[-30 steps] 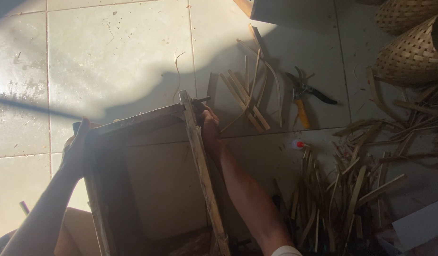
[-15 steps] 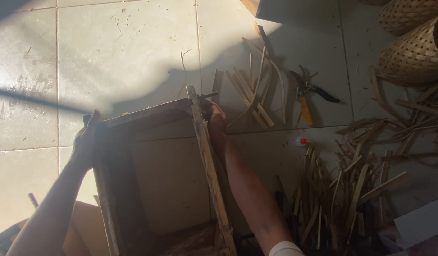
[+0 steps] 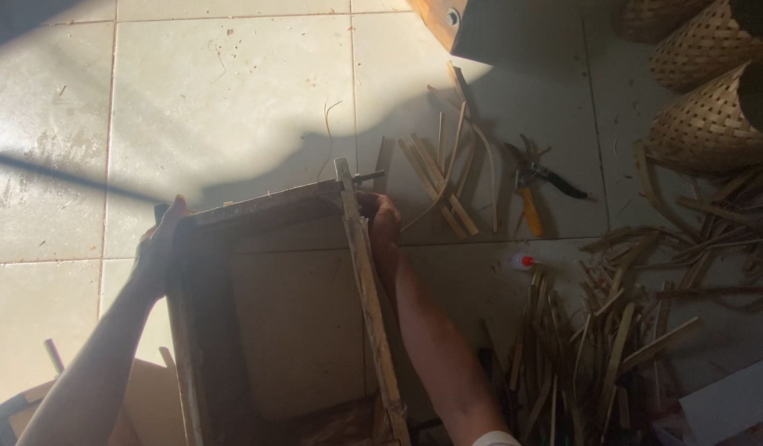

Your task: The person assembles a rectangular basket by fitting a woven base into a wooden mold, applying glue to the rim, and inserting a flexible strip along the edge. They use a hammer and a wooden mallet to secure the components.

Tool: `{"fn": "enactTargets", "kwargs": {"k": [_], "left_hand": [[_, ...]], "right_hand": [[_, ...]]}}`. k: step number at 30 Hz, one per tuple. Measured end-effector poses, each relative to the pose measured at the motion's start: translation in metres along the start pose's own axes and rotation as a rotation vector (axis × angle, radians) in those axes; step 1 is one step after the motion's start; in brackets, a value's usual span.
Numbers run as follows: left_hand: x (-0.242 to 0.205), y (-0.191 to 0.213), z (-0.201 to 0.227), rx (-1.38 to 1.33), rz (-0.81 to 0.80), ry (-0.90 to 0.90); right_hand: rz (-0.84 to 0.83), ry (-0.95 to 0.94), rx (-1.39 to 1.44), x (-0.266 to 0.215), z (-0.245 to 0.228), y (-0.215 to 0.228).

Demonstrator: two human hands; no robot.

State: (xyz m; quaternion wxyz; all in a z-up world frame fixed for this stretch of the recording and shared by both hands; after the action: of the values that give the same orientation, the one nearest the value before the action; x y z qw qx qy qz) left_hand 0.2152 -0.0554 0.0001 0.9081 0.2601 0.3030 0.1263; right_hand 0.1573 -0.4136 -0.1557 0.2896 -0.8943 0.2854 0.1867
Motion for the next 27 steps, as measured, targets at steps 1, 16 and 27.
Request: {"fn": "enactTargets", "kwargs": {"k": [1, 16, 27], "left_hand": [[0.0, 0.0, 0.003, 0.0, 0.008, -0.032], [-0.002, 0.001, 0.003, 0.031, 0.003, -0.004], [-0.004, 0.003, -0.005, -0.024, -0.064, -0.005]], "right_hand": [[0.002, 0.016, -0.002, 0.004, -0.003, -0.003], [0.167, -0.118, -0.002, -0.004, -0.006, -0.002], [0.052, -0.102, 0.025, -0.017, -0.01, -0.003]]}}
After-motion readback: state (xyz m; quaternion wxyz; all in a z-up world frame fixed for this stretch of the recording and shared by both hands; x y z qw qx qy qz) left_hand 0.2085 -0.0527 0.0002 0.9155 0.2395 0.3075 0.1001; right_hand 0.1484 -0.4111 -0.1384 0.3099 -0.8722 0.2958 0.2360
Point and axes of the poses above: each hand's wrist, its own x-axis towards the middle knuckle, its own y-axis out of the back of the hand, z = x × y, the point moved 3 cm from there along x, towards the middle knuckle, and after that the axes turned 10 degrees about z, right-handed, at the moved point
